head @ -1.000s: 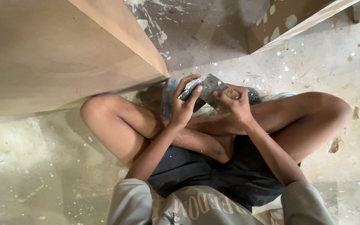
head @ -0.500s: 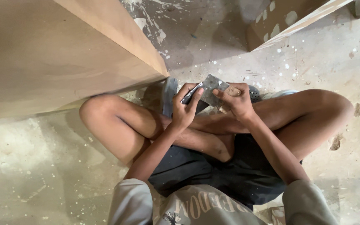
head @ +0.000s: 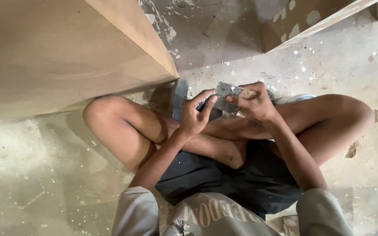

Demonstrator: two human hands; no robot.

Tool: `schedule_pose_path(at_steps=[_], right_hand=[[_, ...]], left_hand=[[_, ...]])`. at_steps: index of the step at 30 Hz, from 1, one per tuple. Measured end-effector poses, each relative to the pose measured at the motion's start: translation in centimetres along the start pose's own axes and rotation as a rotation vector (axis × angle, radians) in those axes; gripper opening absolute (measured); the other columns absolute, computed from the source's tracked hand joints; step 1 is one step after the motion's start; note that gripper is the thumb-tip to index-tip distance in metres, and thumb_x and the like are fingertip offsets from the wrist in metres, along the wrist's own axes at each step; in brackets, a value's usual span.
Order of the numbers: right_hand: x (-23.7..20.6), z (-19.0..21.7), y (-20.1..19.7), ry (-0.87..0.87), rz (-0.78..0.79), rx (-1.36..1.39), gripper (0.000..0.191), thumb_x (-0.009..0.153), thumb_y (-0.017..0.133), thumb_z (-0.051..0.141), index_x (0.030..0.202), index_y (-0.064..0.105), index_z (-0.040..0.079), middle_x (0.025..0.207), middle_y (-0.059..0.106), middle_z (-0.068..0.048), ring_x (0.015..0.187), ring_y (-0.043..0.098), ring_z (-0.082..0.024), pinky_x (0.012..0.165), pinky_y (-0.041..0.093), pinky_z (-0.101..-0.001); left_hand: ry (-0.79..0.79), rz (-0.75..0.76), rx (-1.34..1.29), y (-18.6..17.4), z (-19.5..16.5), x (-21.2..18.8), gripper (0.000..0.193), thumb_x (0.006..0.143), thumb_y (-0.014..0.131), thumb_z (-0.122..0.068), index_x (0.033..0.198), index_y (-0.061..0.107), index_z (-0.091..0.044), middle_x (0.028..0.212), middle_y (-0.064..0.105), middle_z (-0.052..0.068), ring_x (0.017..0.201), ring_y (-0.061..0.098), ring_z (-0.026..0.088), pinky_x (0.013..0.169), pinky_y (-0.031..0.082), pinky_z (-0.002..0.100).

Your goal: The person scoops white putty from a container onto a metal putty knife and spreads it onto the edge of a wooden furniture piece. They smooth the putty along the edge and corners, then scrape excess material back onto the knife.

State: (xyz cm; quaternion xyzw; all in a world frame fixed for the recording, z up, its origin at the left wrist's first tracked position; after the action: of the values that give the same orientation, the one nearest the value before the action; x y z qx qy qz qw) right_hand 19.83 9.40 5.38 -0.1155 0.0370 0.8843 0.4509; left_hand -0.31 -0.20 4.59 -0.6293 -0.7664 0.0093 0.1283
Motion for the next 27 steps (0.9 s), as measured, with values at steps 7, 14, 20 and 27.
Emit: schedule_pose_path(at_steps=[7, 14, 20, 27], right_hand=[[0.2, 1.5, 0.0, 0.01, 0.062, -0.117, 0.011, 0.091, 0.079, 0.011, 0.09, 0.078, -0.001, 0.064, 0.068, 0.003, 0.054, 0.054, -0.002, 0.047, 0.042, -0.0223], [-0.8, 2.9, 0.1, -0.107, 0.018, -0.275, 0.01, 0.09, 0.079, 0.01, 0.091, 0.079, 0.0, 0.065, 0.068, 0.004, 0.057, 0.056, 0.0, 0.049, 0.044, -0.0216], [-0.4, 3.5, 0.6, -0.107, 0.105, -0.302, 0.012, 0.089, 0.078, 0.009, 0.085, 0.075, -0.002, 0.058, 0.062, 0.002, 0.057, 0.053, 0.0, 0.049, 0.043, -0.0221], [-0.4, 2.1, 0.5, 0.009, 0.219, -0.148, 0.011, 0.088, 0.073, 0.002, 0.08, 0.07, -0.004, 0.058, 0.056, 0.004, 0.056, 0.048, 0.0, 0.047, 0.04, -0.0231]], left_hand=[[-0.151, 0.133, -0.115, 0.3, 0.5, -0.3, 0.046, 0.111, 0.055, -0.034, 0.135, 0.062, 0.005, 0.117, 0.075, 0.018, 0.11, 0.071, 0.02, 0.096, 0.055, 0.03], [-0.23, 0.185, -0.211, 0.7, 0.7, -0.1, 0.04, 0.106, 0.062, -0.03, 0.13, 0.065, 0.002, 0.113, 0.076, 0.013, 0.101, 0.071, 0.016, 0.089, 0.057, 0.028], [-0.164, 0.279, -0.286, 1.0, 0.6, 0.1, 0.039, 0.112, 0.052, -0.028, 0.141, 0.057, -0.003, 0.123, 0.072, 0.009, 0.113, 0.068, 0.015, 0.1, 0.056, 0.029], [-0.282, 0.416, -0.352, 0.7, 1.1, 0.1, 0.051, 0.111, 0.048, -0.041, 0.143, 0.056, -0.002, 0.116, 0.07, 0.007, 0.106, 0.063, 0.015, 0.094, 0.052, 0.028]])
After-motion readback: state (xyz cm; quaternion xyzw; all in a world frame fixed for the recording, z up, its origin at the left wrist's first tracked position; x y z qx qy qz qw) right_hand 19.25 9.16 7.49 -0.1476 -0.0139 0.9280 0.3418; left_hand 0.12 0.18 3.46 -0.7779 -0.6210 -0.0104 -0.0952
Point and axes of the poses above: each hand's wrist, its own x-axis towards the middle knuckle, its own y-axis out of the palm, z = x × y, the point moved 1 cm from there along x, towards the middle knuckle
